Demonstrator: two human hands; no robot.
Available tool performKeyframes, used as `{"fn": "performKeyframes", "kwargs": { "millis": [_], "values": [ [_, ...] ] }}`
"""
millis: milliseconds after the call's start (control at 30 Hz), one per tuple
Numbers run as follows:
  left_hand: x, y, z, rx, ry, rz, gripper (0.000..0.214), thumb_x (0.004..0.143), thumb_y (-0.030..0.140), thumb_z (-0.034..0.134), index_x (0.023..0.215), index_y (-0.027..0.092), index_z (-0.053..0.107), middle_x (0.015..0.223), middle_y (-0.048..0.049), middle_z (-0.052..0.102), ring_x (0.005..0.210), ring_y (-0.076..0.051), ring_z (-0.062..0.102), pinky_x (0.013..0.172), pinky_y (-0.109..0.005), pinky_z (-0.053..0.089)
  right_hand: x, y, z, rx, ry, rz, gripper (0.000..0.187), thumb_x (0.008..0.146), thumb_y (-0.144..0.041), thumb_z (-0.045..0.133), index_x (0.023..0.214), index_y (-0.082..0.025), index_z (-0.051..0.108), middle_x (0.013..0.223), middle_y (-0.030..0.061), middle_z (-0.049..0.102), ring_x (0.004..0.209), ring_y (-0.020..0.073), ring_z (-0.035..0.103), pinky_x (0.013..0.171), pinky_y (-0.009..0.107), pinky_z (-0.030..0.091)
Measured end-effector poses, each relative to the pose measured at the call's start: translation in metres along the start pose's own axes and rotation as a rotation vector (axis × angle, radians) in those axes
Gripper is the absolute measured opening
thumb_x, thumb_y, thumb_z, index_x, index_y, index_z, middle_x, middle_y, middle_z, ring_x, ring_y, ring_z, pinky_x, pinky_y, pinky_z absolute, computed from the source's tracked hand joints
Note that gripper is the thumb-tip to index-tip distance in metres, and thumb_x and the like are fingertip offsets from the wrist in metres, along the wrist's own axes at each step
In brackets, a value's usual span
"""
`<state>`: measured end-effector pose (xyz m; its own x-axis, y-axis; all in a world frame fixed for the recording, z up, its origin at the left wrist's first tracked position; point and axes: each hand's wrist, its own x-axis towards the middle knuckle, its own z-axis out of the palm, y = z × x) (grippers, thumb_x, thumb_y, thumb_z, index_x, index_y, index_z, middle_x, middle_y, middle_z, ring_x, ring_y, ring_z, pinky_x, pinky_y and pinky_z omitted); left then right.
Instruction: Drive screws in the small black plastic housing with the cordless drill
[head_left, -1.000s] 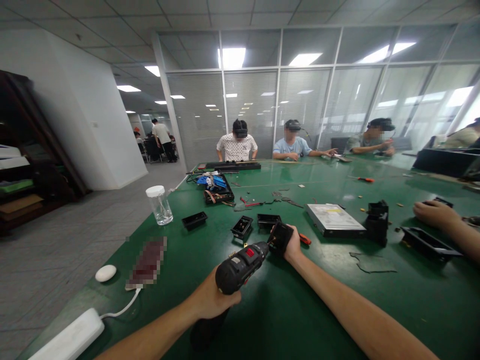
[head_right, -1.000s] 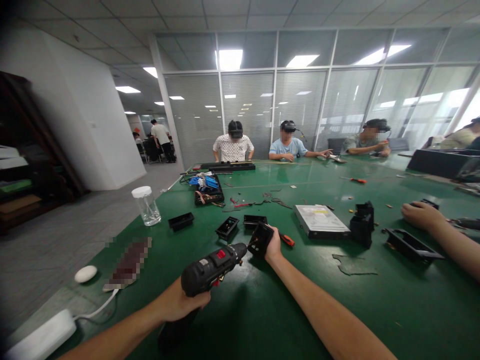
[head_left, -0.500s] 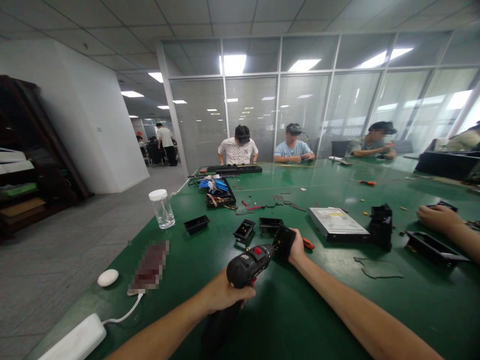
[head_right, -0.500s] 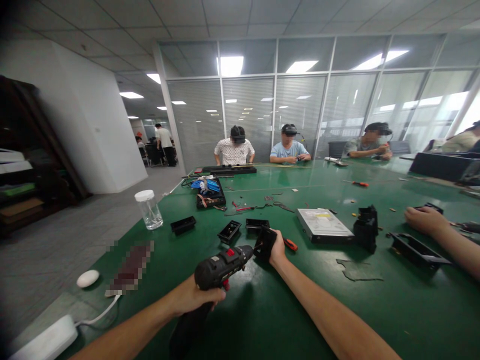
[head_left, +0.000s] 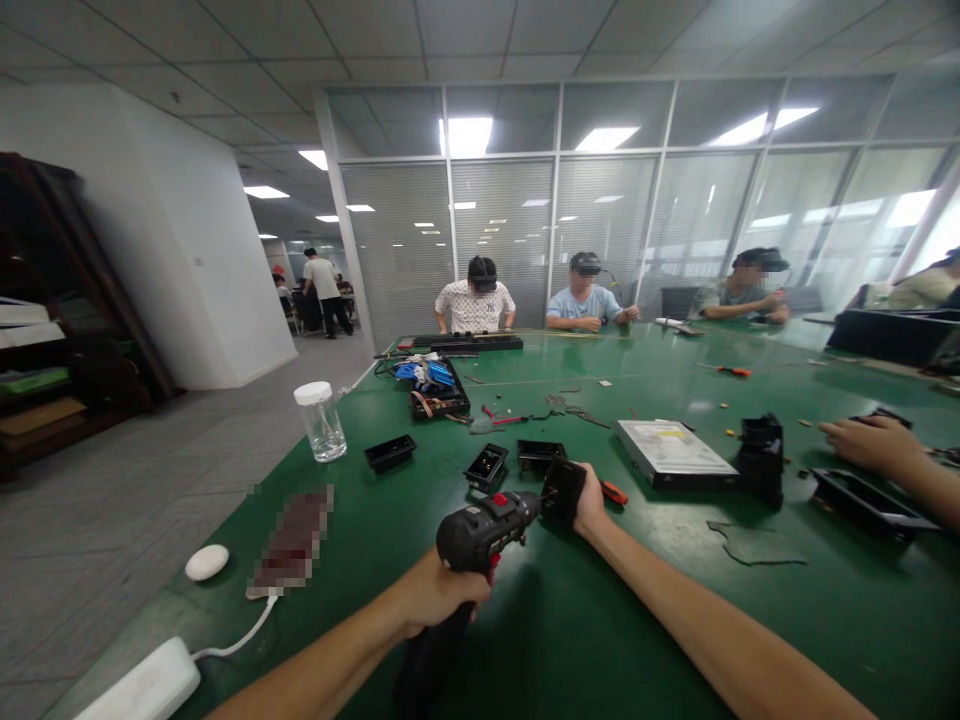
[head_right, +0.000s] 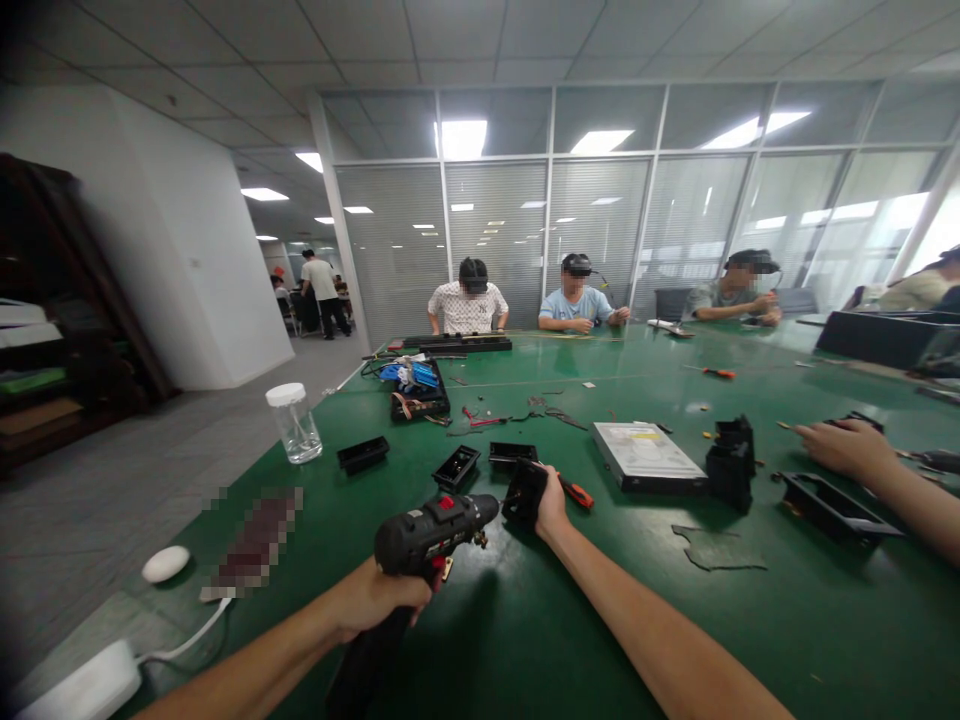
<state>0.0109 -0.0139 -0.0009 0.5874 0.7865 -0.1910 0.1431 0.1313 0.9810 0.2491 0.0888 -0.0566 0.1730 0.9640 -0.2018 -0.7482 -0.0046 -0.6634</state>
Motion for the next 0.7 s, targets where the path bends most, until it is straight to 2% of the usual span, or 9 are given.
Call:
{"fn": "performKeyframes", "kwargs": {
  "millis": [367,700],
  "values": [
    [0.002,-0.008,-0.002,0.077,0.013,0.012,0.019,0.059,0.012,0.048,0.077,0.013,0.055,0.062,0.0023,0.05,0.051,-0.009,0.045,0.05,-0.022,0.037,0.005,0.003,-0.005,0.026,0.024,-0.018,0.019,0.068,-0.037,0.046,0.058,-0.021,0.047,0.044,-0.0038,0.049,0.039,0.0136,0.048,0.04,0.027,0.04],
    [-0.003,0.004,0.002,0.133,0.004,0.027,0.028,0.058,0.01,0.05,0.085,0.014,0.055,0.078,-0.0005,0.055,0.055,-0.008,0.046,0.051,-0.021,0.037,0.006,0.003,-0.005,-0.008,-0.014,0.001,0.018,0.066,-0.035,0.049,0.056,-0.02,0.049,0.044,-0.0027,0.05,0.04,0.0141,0.048,0.041,0.028,0.041]
  ]
}}
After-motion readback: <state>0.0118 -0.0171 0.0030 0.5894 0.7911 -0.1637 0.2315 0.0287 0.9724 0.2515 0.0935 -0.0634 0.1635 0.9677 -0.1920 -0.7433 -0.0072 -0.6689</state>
